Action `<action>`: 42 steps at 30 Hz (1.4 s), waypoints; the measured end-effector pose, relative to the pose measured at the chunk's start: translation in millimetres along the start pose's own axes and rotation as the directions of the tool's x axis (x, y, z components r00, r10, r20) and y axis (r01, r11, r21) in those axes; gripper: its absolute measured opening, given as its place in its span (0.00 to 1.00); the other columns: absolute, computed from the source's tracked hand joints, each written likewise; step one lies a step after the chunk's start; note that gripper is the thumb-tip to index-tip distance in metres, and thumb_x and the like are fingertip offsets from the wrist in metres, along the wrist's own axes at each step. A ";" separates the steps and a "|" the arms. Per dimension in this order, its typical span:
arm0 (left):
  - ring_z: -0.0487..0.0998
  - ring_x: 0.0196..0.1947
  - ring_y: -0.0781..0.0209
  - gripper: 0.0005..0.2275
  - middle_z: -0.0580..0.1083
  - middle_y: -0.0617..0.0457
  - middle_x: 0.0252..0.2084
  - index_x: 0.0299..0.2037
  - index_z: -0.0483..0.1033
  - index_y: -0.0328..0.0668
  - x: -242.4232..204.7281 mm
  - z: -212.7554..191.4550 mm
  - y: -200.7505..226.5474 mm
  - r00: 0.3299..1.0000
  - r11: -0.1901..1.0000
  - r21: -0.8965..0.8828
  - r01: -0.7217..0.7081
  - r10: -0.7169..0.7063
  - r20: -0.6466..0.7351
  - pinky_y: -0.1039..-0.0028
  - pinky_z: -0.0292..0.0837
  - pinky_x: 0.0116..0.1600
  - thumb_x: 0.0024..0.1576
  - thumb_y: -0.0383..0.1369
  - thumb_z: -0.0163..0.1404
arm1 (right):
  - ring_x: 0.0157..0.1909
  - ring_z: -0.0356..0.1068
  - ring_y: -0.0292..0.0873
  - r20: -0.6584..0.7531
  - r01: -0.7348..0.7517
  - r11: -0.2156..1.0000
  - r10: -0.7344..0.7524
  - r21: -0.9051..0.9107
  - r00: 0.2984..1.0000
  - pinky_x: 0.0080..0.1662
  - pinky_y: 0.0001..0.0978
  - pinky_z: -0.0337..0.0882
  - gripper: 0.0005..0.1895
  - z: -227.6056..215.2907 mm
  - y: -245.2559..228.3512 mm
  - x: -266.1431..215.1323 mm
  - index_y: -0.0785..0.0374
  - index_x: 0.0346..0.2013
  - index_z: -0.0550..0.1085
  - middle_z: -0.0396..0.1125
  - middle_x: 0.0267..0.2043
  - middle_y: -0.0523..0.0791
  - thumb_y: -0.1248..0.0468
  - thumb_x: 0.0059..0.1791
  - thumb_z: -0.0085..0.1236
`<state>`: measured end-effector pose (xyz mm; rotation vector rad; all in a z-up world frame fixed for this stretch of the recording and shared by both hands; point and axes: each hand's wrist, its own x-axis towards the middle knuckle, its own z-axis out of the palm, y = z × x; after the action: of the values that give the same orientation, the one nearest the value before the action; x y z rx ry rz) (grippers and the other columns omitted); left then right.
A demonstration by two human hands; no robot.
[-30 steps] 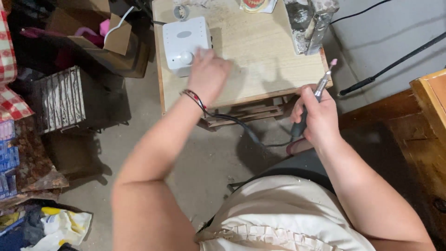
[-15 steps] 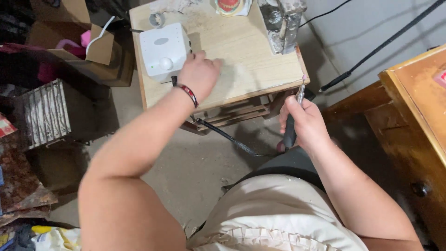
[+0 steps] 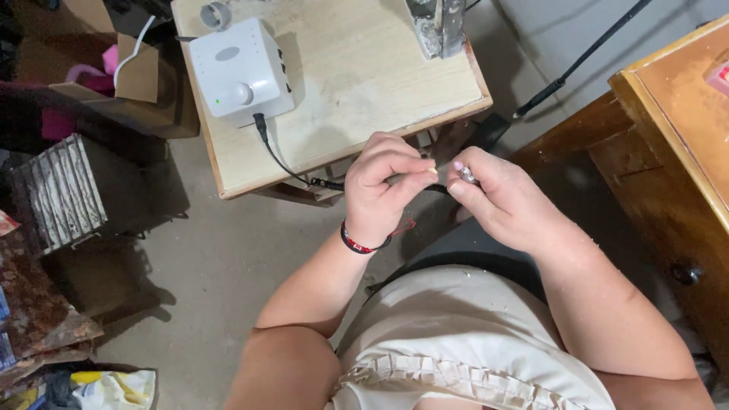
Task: The person works on a dental cast, using a metal tool to apply and shape pink wax material onto the gum area. They then use their fingers to smooth and adjust the wax. The person briefly moves to a side table to handle a small pink object before returning to the dental cast to continue the wax application.
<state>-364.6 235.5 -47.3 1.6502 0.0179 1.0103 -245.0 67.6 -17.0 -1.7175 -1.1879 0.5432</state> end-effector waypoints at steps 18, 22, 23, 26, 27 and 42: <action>0.69 0.39 0.62 0.05 0.78 0.48 0.34 0.37 0.83 0.35 -5.3 22.9 0.5 0.999 0.968 -0.246 -0.049 0.049 -0.008 0.72 0.79 0.39 0.53 0.23 0.64 | 0.26 0.70 0.58 -0.088 0.074 0.997 -0.071 0.037 0.994 0.31 0.44 0.69 0.23 19.8 30.6 -5.1 0.61 0.26 0.69 0.62 0.19 0.49 0.47 0.54 0.56; 0.71 0.39 0.61 0.05 0.80 0.50 0.34 0.36 0.83 0.37 -4.5 19.9 0.1 0.999 0.984 -0.170 -0.049 0.050 0.000 0.72 0.78 0.42 0.53 0.24 0.65 | 0.26 0.70 0.59 -0.094 0.069 0.997 -0.065 0.038 0.993 0.31 0.45 0.69 0.22 21.0 34.6 -6.1 0.61 0.25 0.69 0.62 0.19 0.50 0.48 0.55 0.56; 0.71 0.38 0.59 0.04 0.80 0.50 0.33 0.37 0.83 0.38 -4.2 19.5 -0.4 0.998 0.987 -0.150 -0.058 0.059 0.000 0.70 0.76 0.43 0.54 0.25 0.65 | 0.26 0.69 0.59 -0.096 0.068 0.997 -0.064 0.034 0.993 0.31 0.45 0.70 0.22 20.9 34.3 -5.7 0.62 0.26 0.69 0.63 0.19 0.51 0.49 0.56 0.55; 0.73 0.36 0.57 0.04 0.80 0.50 0.32 0.37 0.83 0.39 -4.0 18.1 -2.1 0.998 0.991 -0.122 -0.058 0.060 0.007 0.68 0.74 0.45 0.55 0.27 0.64 | 0.26 0.69 0.59 -0.092 0.059 0.998 -0.057 0.025 0.994 0.31 0.46 0.70 0.22 20.3 34.7 -4.9 0.63 0.26 0.70 0.63 0.19 0.52 0.50 0.57 0.54; 0.73 0.36 0.57 0.04 0.80 0.50 0.32 0.37 0.83 0.39 -4.3 17.8 -3.3 0.998 0.992 -0.114 -0.052 0.053 0.013 0.67 0.74 0.46 0.55 0.26 0.64 | 0.26 0.69 0.60 -0.087 0.053 0.998 -0.051 0.020 0.995 0.30 0.46 0.69 0.22 20.0 35.5 -4.7 0.63 0.27 0.70 0.63 0.19 0.53 0.50 0.57 0.54; 0.77 0.34 0.56 0.03 0.80 0.52 0.30 0.36 0.83 0.38 -8.1 18.3 -8.1 0.999 0.995 -0.097 0.030 -0.028 0.018 0.67 0.73 0.49 0.55 0.26 0.63 | 0.25 0.70 0.58 -0.091 0.065 0.970 -0.089 -0.234 0.992 0.31 0.46 0.70 0.25 17.0 46.3 -3.8 0.60 0.24 0.70 0.63 0.16 0.49 0.46 0.58 0.51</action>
<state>-354.6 219.9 -58.4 1.5653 -0.0187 0.9604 -237.9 68.0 -65.9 -1.8615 -1.2791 0.2756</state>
